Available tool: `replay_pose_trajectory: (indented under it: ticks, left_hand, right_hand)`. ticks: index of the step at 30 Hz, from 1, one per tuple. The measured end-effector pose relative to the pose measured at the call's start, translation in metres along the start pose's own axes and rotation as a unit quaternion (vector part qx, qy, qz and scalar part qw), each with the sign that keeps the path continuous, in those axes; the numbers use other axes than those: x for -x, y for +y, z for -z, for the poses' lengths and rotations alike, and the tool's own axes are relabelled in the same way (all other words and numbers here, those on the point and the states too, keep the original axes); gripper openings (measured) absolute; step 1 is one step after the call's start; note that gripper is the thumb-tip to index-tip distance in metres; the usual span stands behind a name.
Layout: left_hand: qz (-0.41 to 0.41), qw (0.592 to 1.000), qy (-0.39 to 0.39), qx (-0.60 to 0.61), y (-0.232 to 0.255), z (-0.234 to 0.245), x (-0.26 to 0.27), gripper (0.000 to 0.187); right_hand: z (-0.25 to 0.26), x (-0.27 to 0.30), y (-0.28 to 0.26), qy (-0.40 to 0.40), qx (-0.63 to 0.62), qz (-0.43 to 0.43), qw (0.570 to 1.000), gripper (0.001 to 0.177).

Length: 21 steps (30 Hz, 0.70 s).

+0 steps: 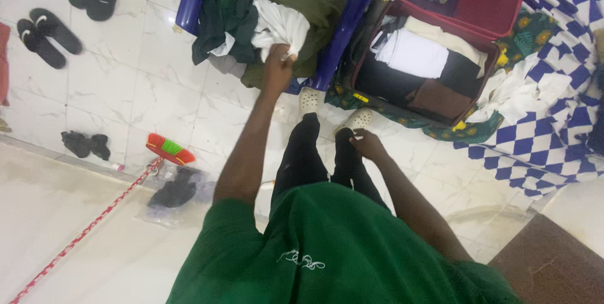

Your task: The person picks up several garments from a chair and a surface, folding a black t-shirt, a brown cloth, and multiple white and grey shirts one by one before placing them into an open suitcase.

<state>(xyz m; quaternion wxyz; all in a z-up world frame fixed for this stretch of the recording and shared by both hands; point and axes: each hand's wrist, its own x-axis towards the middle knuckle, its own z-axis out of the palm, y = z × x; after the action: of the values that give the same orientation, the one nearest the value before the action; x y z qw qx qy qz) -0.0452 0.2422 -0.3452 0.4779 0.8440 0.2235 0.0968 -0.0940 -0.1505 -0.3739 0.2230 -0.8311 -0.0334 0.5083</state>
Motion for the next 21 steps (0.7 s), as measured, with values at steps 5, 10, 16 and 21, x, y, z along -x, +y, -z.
replay_pose_trajectory:
  ticks: [5, 10, 16, 21]
  left_hand:
    - [0.069, 0.989, -0.025, 0.130, 0.088, 0.023, 0.040, 0.028]
    - [0.039, 0.970, -0.064, 0.232, 0.187, 0.045, 0.072, 0.019]
    - [-0.001, 0.900, -0.038, 0.434, 0.253, 0.036, 0.076, 0.018]
    - [-0.098, 0.918, -0.049, 0.380, 0.298, 0.055, 0.065, 0.032]
  right_hand:
    - [0.041, 0.031, -0.059, 0.054, -0.050, 0.170, 0.983, 0.060]
    - [0.089, 0.090, -0.148, 0.190, -0.005, 0.456, 0.870, 0.084]
    - [0.138, 0.144, -0.196, 0.099, -0.112, 0.249, 0.957, 0.054]
    - [0.200, 0.194, -0.194, 0.191, -0.229, 0.394, 0.869, 0.041]
